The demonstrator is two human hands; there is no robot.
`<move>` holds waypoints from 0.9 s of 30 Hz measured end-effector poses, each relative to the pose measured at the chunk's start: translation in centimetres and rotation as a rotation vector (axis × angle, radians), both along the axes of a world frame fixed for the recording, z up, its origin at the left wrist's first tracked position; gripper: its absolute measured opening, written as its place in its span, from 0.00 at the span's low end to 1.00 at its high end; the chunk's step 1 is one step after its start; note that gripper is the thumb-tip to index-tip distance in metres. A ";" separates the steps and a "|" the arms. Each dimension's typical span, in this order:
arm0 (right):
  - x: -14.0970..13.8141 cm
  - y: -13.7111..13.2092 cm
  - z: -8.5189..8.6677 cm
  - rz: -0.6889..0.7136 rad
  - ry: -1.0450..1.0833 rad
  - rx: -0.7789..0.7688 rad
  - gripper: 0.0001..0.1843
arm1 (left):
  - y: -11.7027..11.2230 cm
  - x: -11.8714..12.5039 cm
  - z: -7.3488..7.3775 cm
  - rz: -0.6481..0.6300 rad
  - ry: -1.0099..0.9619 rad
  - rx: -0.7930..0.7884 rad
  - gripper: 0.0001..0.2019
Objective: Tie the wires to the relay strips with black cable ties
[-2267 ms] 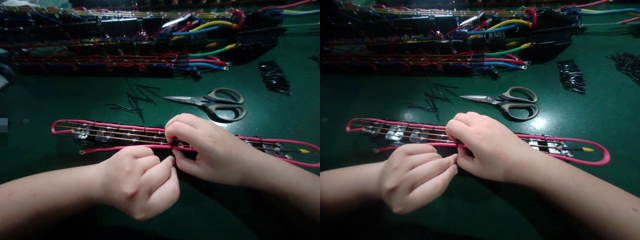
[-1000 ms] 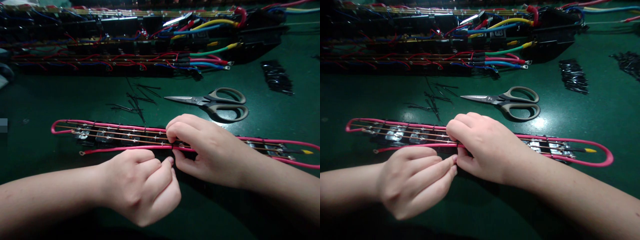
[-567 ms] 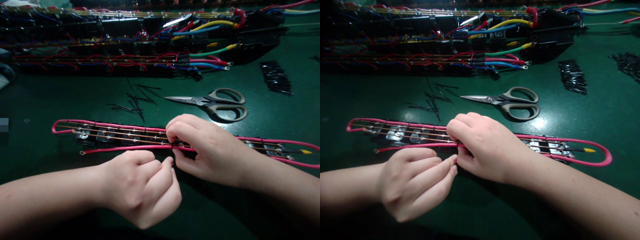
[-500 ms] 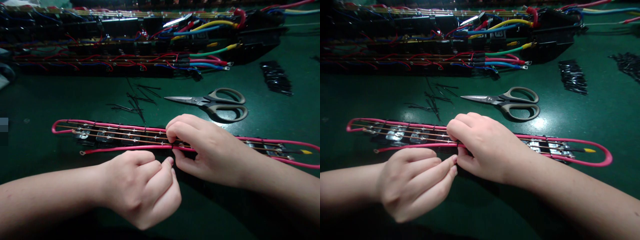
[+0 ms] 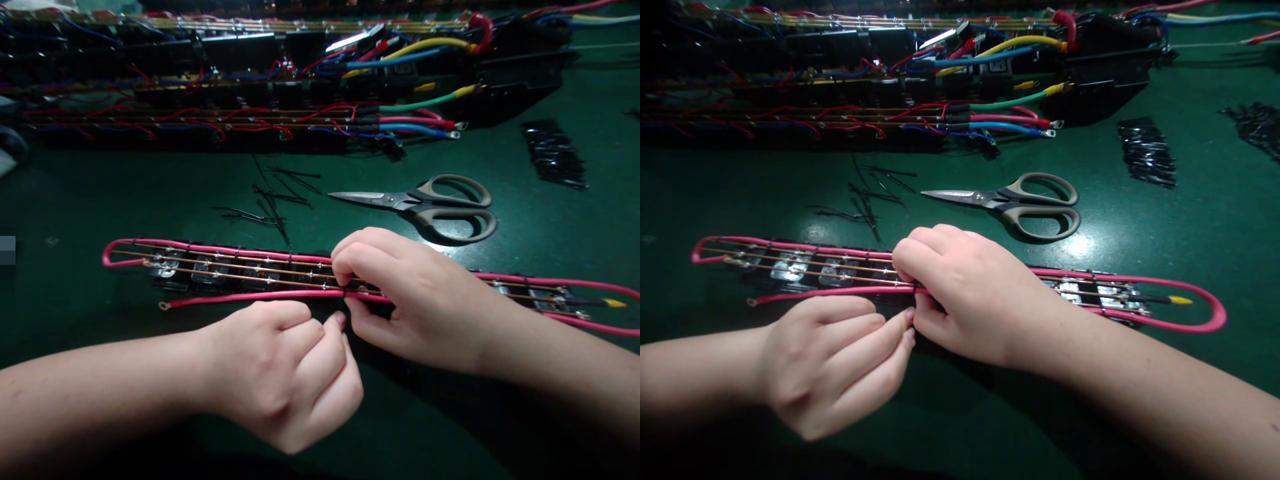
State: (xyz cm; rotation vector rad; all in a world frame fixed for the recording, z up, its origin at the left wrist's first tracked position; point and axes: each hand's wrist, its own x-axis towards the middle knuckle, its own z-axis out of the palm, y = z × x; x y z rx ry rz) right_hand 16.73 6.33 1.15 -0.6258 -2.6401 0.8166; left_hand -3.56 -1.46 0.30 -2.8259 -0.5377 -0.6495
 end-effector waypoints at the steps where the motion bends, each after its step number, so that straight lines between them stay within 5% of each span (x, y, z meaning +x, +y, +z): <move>1: 0.0 0.0 0.0 0.004 0.004 -0.002 0.08 | 0.0 0.0 0.0 -0.001 0.004 0.002 0.09; 27: 0.0 0.1 0.0 0.023 0.018 0.003 0.08 | -0.4 0.3 0.6 0.106 -0.249 -0.023 0.04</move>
